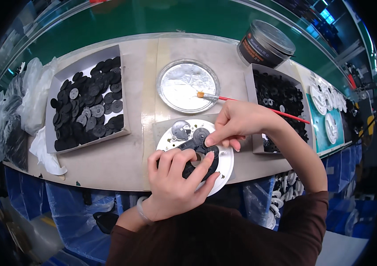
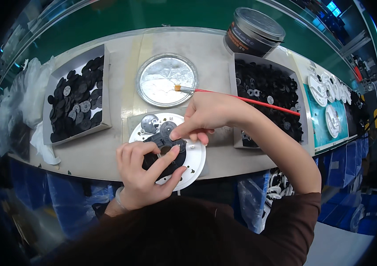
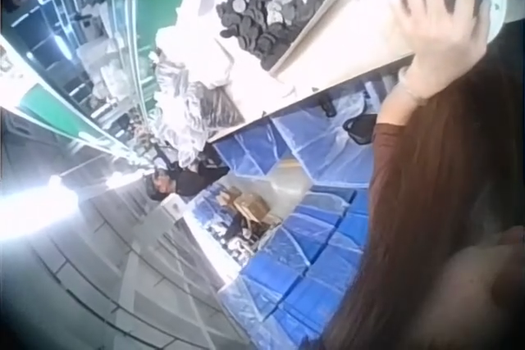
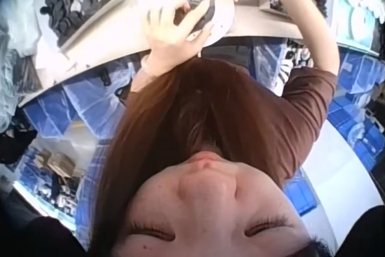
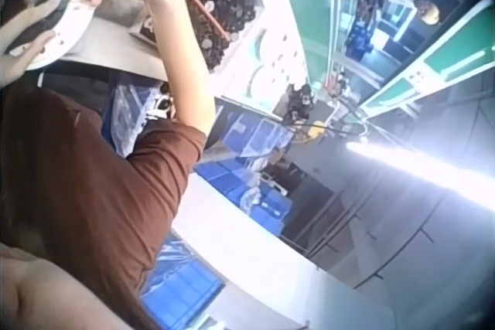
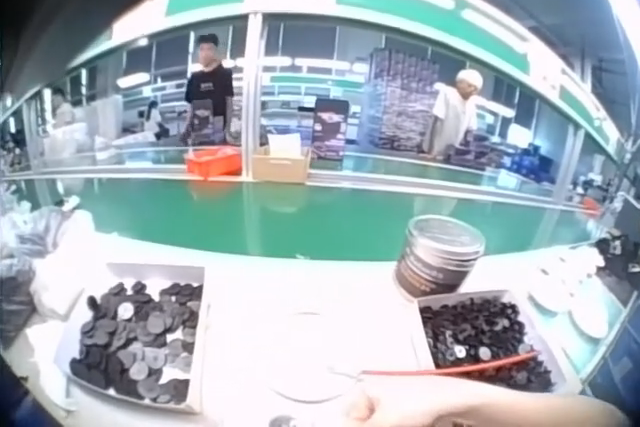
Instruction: Assembling small circular components onto a lighting fixture plate by applying adhesive with a brush.
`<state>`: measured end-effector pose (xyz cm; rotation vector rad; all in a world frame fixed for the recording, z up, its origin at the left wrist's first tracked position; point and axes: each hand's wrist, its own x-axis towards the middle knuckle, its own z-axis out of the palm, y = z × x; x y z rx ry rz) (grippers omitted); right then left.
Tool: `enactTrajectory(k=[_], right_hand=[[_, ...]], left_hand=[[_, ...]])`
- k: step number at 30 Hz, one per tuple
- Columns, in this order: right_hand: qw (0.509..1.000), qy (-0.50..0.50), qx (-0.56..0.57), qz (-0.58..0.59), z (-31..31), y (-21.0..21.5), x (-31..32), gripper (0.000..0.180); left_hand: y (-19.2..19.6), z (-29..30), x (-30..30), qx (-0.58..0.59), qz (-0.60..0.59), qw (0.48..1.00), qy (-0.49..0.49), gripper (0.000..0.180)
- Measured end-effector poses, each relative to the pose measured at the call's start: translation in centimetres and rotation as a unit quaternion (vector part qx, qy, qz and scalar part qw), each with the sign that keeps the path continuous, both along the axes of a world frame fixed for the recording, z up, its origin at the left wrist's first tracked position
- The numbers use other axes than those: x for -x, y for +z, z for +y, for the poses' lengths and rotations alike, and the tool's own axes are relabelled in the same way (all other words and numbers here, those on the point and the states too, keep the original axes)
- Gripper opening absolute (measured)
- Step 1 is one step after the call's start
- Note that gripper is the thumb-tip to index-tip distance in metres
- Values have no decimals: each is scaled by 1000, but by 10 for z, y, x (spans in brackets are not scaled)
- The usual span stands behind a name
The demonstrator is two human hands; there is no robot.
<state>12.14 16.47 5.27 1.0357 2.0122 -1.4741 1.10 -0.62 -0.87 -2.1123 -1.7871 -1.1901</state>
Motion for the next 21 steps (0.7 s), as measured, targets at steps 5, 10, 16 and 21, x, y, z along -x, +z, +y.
enactTrajectory(k=[5, 10, 16, 21], right_hand=[[996, -39, -22, 76, -10, -1, -12, 31], [965, -133, -158, 163, -8, 4, -56, 22], [803, -142, -575, 61, -12, 17, -113, 17], [799, -112, -589, 39, 3, -1, -148, 15]], left_hand=[[-3, -2, -1, 1, -7, 1000, 6, 36], [0, -3, 1, 12, 14, 1000, -6, 35], [6, -3, 2, 19, 52, 998, 0, 33], [10, 0, 1, 60, 79, 994, -41, 31]])
